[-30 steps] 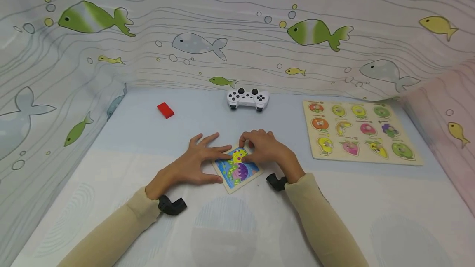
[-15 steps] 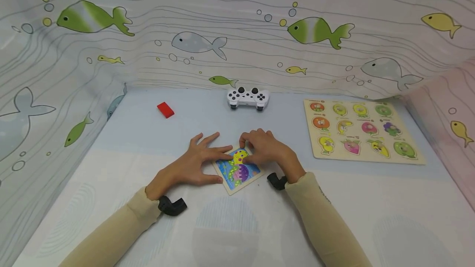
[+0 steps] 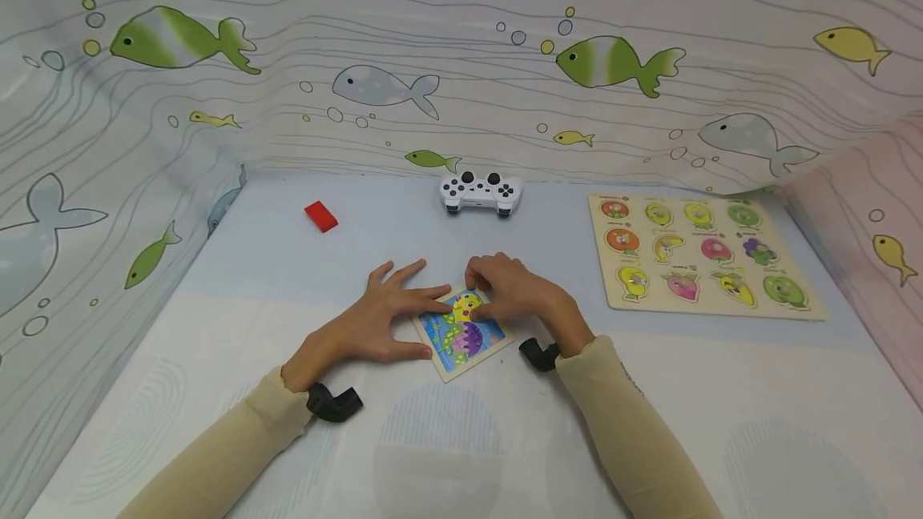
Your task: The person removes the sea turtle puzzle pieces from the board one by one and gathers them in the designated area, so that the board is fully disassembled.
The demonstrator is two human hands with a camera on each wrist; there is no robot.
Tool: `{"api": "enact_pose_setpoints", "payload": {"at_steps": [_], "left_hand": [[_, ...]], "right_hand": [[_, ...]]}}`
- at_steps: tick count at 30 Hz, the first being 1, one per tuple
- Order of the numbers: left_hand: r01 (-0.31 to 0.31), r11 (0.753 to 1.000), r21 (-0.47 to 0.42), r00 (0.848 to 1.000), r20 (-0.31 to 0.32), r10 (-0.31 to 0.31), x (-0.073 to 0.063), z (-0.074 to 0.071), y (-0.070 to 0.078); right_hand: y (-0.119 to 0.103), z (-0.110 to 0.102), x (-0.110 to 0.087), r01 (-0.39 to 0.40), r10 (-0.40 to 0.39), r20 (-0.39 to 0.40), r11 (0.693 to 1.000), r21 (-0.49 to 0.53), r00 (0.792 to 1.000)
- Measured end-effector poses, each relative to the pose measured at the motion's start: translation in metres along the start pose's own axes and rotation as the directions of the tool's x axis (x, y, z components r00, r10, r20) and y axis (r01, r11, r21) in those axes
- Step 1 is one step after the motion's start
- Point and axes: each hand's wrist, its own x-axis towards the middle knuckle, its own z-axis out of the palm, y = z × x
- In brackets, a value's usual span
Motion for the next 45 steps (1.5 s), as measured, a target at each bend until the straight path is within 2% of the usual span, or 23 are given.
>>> {"api": "enact_pose_setpoints", "payload": {"at_steps": [10, 16, 25, 29, 37, 45], "left_hand": [[-0.006, 1.000, 0.000, 1.000, -0.010, 0.006, 0.000, 0.001, -0.001], [-0.006, 1.000, 0.004, 1.000, -0.014, 0.006, 0.000, 0.001, 0.001], [-0.006, 1.000, 0.013, 1.000, -0.014, 0.006, 0.001, -0.001, 0.002], [-0.007, 1.000, 0.008, 1.000, -0.014, 0.007, 0.001, 0.000, 0.002], [-0.006, 1.000, 0.005, 1.000, -0.010, 0.006, 0.000, 0.000, 0.002], [0.006, 1.000, -0.014, 1.000, -0.027, -0.007, -0.001, 0.002, 0.002]], "right_hand": [[-0.003, 0.000, -0.001, 0.017, -0.016, -0.005, 0.997, 0.072, 1.000], [-0.005, -0.001, -0.002, -0.007, 0.007, 0.009, 0.995, 0.103, 1.000], [-0.002, 0.005, 0.001, 0.003, 0.005, -0.057, 0.989, 0.150, 0.998], [0.003, 0.006, 0.001, 0.002, 0.011, -0.065, 0.979, 0.202, 0.998], [0.015, 0.004, 0.001, 0.019, 0.011, -0.087, 0.940, 0.340, 0.996], [0.022, -0.003, -0.003, 0.037, 0.029, -0.171, 0.929, 0.369, 0.985]]}}
